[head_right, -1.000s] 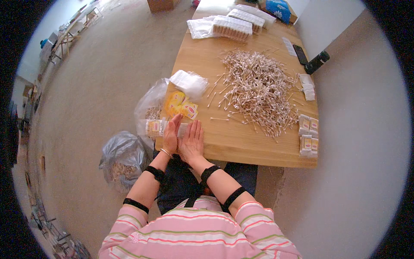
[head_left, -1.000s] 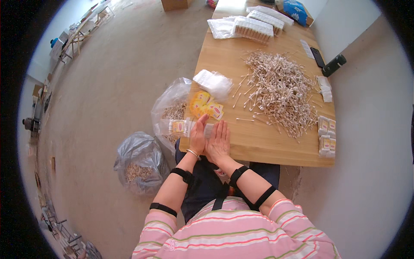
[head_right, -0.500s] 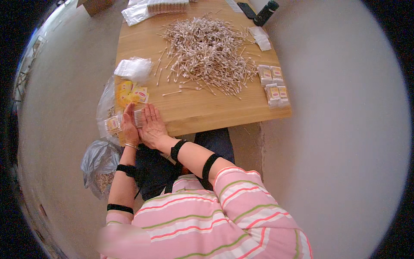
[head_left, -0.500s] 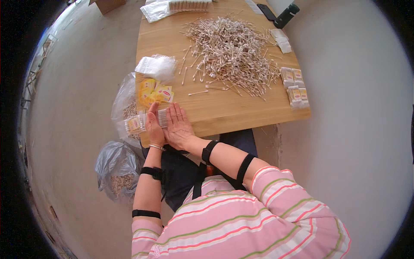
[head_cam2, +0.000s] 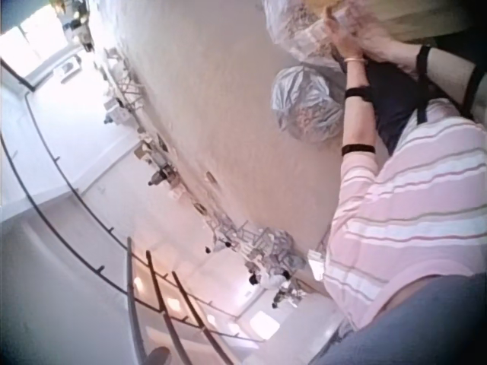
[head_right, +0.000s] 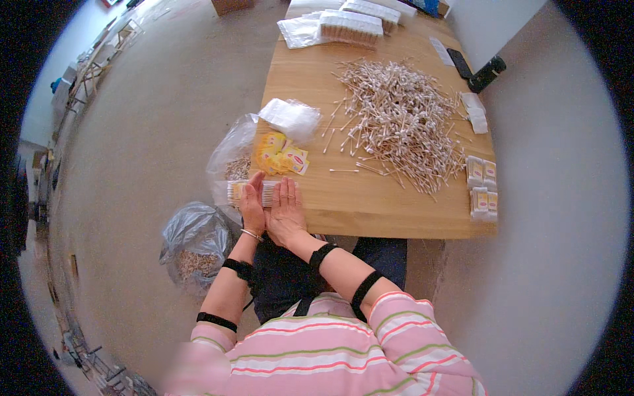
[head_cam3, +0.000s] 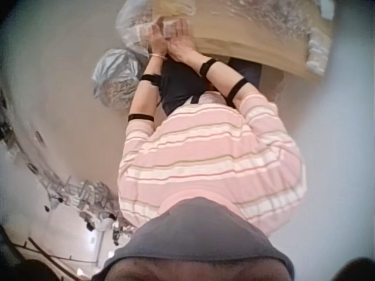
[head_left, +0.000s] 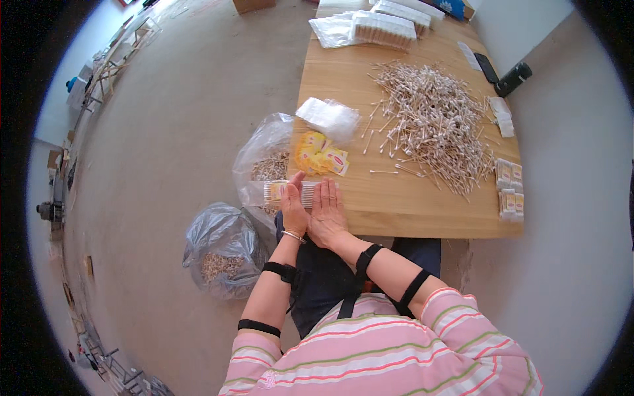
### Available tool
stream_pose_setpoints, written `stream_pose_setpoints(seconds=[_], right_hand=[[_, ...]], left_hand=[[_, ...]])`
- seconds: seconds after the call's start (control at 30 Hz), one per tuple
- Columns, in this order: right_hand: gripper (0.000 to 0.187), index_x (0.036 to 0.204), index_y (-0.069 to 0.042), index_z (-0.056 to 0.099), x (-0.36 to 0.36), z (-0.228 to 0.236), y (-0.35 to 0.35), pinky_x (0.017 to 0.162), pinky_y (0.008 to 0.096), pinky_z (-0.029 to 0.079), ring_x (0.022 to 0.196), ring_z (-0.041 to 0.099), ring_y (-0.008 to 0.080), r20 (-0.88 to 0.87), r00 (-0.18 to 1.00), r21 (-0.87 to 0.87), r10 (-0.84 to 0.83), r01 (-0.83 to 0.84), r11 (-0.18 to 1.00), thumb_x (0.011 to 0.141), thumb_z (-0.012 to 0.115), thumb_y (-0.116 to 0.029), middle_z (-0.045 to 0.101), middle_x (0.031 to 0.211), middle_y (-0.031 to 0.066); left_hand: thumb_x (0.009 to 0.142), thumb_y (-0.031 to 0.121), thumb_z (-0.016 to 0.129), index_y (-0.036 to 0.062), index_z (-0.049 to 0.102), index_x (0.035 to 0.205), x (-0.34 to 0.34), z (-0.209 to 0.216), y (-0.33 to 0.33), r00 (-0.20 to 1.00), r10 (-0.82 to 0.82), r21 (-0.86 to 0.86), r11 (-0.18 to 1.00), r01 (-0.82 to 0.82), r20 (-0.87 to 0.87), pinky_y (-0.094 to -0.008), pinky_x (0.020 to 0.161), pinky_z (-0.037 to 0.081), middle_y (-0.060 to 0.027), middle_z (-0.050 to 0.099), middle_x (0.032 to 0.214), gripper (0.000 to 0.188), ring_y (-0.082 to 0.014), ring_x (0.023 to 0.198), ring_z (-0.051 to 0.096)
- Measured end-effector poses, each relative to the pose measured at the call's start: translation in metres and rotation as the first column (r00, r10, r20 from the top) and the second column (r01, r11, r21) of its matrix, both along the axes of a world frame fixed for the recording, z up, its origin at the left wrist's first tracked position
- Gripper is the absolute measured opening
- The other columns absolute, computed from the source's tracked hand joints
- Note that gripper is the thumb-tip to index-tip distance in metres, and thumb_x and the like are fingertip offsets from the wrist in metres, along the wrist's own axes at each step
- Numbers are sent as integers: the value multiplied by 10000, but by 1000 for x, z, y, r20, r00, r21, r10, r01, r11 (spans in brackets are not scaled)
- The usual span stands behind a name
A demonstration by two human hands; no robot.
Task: The person is manually aligning and packaging cotton swabs into small plastic bags.
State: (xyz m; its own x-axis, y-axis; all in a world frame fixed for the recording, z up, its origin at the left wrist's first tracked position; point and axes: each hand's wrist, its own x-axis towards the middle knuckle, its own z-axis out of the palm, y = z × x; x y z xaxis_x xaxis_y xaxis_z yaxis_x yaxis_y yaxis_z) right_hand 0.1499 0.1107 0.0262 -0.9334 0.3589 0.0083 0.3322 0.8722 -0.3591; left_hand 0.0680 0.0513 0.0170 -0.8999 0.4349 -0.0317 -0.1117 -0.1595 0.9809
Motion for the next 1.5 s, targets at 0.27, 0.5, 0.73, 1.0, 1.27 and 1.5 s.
stream_pose_setpoints(seconds=[0.27, 0.5, 0.73, 1.0, 1.27, 1.5], right_hand=[[814, 1400, 123, 72, -3, 7, -1, 1136, 480, -5, 1401, -10, 401, 189, 981, 48, 40, -50, 998, 876, 448, -374, 23, 1491, 280], [841, 1392, 119, 140, -3, 3, -5, 1137, 476, 37, 1391, 41, 420, -54, 998, -22, -29, 28, 999, 854, 522, -403, 83, 1474, 299], [837, 1390, 117, 153, -8, 7, -11, 1136, 476, 45, 1392, 47, 413, -61, 997, -18, -37, 36, 999, 856, 523, -411, 96, 1474, 294], [843, 1387, 118, 156, -20, 8, -15, 1136, 465, 44, 1392, 47, 415, -52, 999, -30, -12, 11, 999, 851, 534, -411, 106, 1473, 291], [837, 1383, 120, 157, -32, 6, -25, 1133, 475, 59, 1390, 65, 420, -91, 995, -4, -31, 31, 1000, 847, 545, -391, 121, 1465, 298], [851, 1393, 105, 131, -31, 8, -27, 1136, 466, 50, 1395, 53, 404, -31, 999, 8, 9, -9, 1000, 848, 542, -403, 89, 1479, 280]], left_hand=[[1000, 311, 343, -13, 499, 1259, 2, 17, -7, 940, -87, -287, 958, -12, -329, -355, 1060, 295, -191, 515, 1290, 442, -299, 1279, 415], [954, 259, 437, -1, 414, 1328, -47, 14, -46, 761, -91, -555, 740, -380, -643, -423, 1087, 250, -227, 392, 1383, 455, -375, 1323, 318], [957, 429, 379, -19, 381, 1340, -77, -40, -61, 882, -172, -743, 621, -249, -439, -395, 1069, 283, -234, 415, 1359, 590, -367, 1294, 361], [986, 410, 369, -26, 442, 1285, -82, -53, -58, 991, -135, -330, 936, 119, -25, -305, 957, 418, -163, 544, 1241, 533, -220, 1127, 528], [1001, 325, 374, -31, 493, 1210, -76, -26, -55, 994, -96, -125, 987, 102, 51, -271, 879, 464, -128, 603, 1137, 429, -160, 1000, 579], [999, 316, 380, -8, 523, 1196, -74, -20, -54, 997, -73, -211, 975, 71, -1, -287, 893, 464, -123, 605, 1144, 405, -176, 1021, 580]])
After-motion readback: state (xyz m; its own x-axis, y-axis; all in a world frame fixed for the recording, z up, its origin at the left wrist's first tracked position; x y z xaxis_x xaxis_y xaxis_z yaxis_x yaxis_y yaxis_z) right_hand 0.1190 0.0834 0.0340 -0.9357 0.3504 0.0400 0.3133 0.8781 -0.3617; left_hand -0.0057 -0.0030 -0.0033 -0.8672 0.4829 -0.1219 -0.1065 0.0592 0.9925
